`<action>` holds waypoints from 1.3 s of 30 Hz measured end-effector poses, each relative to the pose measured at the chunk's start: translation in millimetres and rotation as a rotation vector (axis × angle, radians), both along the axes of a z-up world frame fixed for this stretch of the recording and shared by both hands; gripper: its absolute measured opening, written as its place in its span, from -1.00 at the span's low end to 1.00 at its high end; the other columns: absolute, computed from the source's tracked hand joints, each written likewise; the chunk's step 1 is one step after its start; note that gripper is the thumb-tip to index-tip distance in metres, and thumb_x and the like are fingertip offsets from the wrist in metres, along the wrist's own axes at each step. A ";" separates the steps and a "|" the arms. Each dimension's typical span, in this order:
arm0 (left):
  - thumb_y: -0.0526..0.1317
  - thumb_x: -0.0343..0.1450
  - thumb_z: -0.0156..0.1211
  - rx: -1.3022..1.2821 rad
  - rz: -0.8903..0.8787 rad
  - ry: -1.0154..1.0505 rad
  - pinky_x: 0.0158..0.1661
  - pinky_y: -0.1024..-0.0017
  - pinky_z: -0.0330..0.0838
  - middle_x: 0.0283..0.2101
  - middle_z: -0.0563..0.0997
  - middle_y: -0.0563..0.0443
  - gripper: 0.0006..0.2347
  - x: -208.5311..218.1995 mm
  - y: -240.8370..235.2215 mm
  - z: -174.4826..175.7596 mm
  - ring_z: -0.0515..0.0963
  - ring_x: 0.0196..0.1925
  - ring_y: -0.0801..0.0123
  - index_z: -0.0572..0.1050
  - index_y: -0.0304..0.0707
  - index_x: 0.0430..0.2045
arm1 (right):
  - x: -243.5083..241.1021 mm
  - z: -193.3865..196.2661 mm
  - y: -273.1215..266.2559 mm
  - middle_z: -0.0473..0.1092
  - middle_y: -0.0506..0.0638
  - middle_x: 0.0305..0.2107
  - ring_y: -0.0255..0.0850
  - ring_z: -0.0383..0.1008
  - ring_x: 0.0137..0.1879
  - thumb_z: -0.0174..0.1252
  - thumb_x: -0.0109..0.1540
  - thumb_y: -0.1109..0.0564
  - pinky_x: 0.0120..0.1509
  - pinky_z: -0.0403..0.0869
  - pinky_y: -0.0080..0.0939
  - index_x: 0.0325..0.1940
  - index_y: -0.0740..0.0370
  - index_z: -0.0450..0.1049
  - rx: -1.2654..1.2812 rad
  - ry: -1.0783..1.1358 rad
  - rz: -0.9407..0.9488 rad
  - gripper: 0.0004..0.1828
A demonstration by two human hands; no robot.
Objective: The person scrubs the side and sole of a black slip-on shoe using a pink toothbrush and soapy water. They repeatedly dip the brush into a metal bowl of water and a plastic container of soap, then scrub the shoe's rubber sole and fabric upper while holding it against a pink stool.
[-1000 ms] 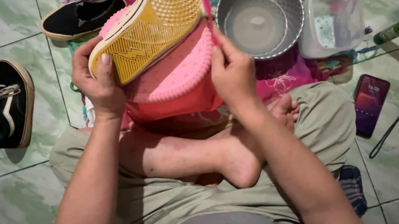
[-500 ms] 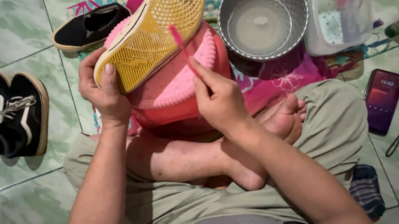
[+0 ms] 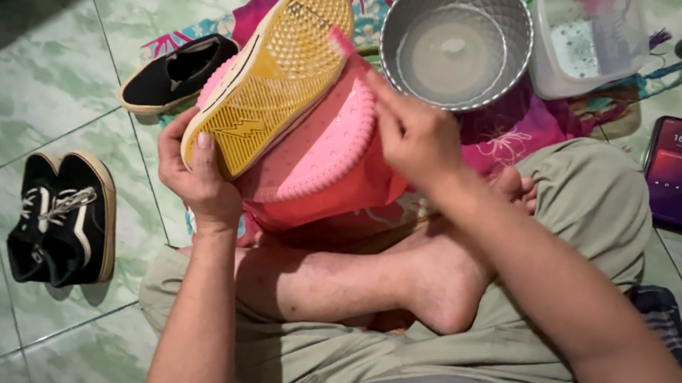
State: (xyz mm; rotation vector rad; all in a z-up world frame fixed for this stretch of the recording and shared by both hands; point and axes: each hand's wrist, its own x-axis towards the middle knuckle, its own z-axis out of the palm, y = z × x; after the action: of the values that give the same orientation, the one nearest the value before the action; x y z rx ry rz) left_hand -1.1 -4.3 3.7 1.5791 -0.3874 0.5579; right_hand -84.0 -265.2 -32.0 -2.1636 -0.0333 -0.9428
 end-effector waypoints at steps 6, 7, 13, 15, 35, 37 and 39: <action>-0.08 0.44 0.19 -0.029 0.017 0.014 -0.04 0.34 0.47 -0.23 0.55 -0.17 -0.67 0.1 -2.1 -2.5 0.53 -0.17 0.35 0.52 -0.43 -0.09 | 37.0 40.5 -22.8 0.55 -0.01 0.01 0.04 0.53 0.13 0.07 0.36 0.11 0.18 0.52 0.07 0.31 -0.20 0.47 0.153 0.301 0.009 -0.57; -0.05 0.43 0.19 -0.043 0.032 0.035 -0.05 0.34 0.48 -0.17 0.56 -0.14 -0.66 -1.5 -3.8 -0.6 0.55 -0.12 0.31 0.51 -0.39 -0.10 | 47.6 38.0 -26.0 0.57 -0.02 -0.01 -0.10 0.50 -0.20 0.03 0.36 0.12 -0.15 0.48 -0.06 0.34 -0.15 0.44 0.142 0.376 0.002 -0.56; -0.07 0.44 0.21 -0.044 0.011 0.031 0.00 0.34 0.45 -0.17 0.56 -0.15 -0.65 2.7 1.3 -4.9 0.53 -0.14 0.34 0.50 -0.42 -0.06 | 52.9 2.7 -11.6 0.58 0.03 -0.09 0.06 0.57 0.04 0.07 0.38 0.04 0.08 0.54 0.08 0.34 -0.29 0.44 -0.012 0.262 -0.028 -0.57; -0.07 0.44 0.21 -0.044 0.015 0.031 0.00 0.35 0.46 -0.17 0.57 -0.14 -0.65 2.2 2.2 -6.4 0.53 -0.13 0.35 0.51 -0.41 -0.06 | 44.1 -0.9 -5.3 0.59 0.03 -0.14 0.05 0.60 -0.01 0.09 0.38 0.04 0.04 0.55 0.05 0.34 -0.27 0.46 -0.079 0.215 -0.042 -0.57; -0.11 0.46 0.20 0.012 0.036 -0.016 0.00 0.30 0.48 -0.14 0.61 -0.21 -0.70 5.0 5.0 -9.7 0.57 -0.13 0.31 0.55 -0.39 -0.07 | 36.5 23.6 46.4 0.27 -0.23 -0.52 -0.20 0.41 -0.48 0.00 0.27 -0.12 -0.38 0.46 -0.18 0.30 -0.66 0.38 -0.493 0.088 -0.229 -0.48; -0.12 0.46 0.20 -0.009 0.043 -0.015 -0.01 0.30 0.48 -0.15 0.61 -0.20 -0.70 3.7 2.2 -6.5 0.56 -0.13 0.33 0.55 -0.40 -0.07 | 37.0 19.3 47.2 0.27 -0.25 -0.52 -0.21 0.43 -0.45 -0.03 0.29 -0.13 -0.37 0.46 -0.21 0.29 -0.69 0.38 -0.478 0.103 -0.247 -0.50; -0.13 0.45 0.20 -0.029 0.050 -0.009 -0.02 0.30 0.48 -0.16 0.62 -0.19 -0.70 1.5 2.1 -5.0 0.56 -0.14 0.34 0.55 -0.40 -0.08 | 20.5 33.0 53.0 0.28 -0.27 -0.52 -0.22 0.44 -0.42 -0.06 0.30 -0.15 -0.37 0.46 -0.24 0.27 -0.72 0.38 -0.464 0.122 -0.263 -0.52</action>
State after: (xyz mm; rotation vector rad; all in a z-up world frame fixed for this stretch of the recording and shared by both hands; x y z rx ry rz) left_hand 0.4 -2.2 -1.3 1.5620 -0.3465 0.6068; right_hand -63.5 -212.3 1.0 -2.7020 0.1046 -1.0228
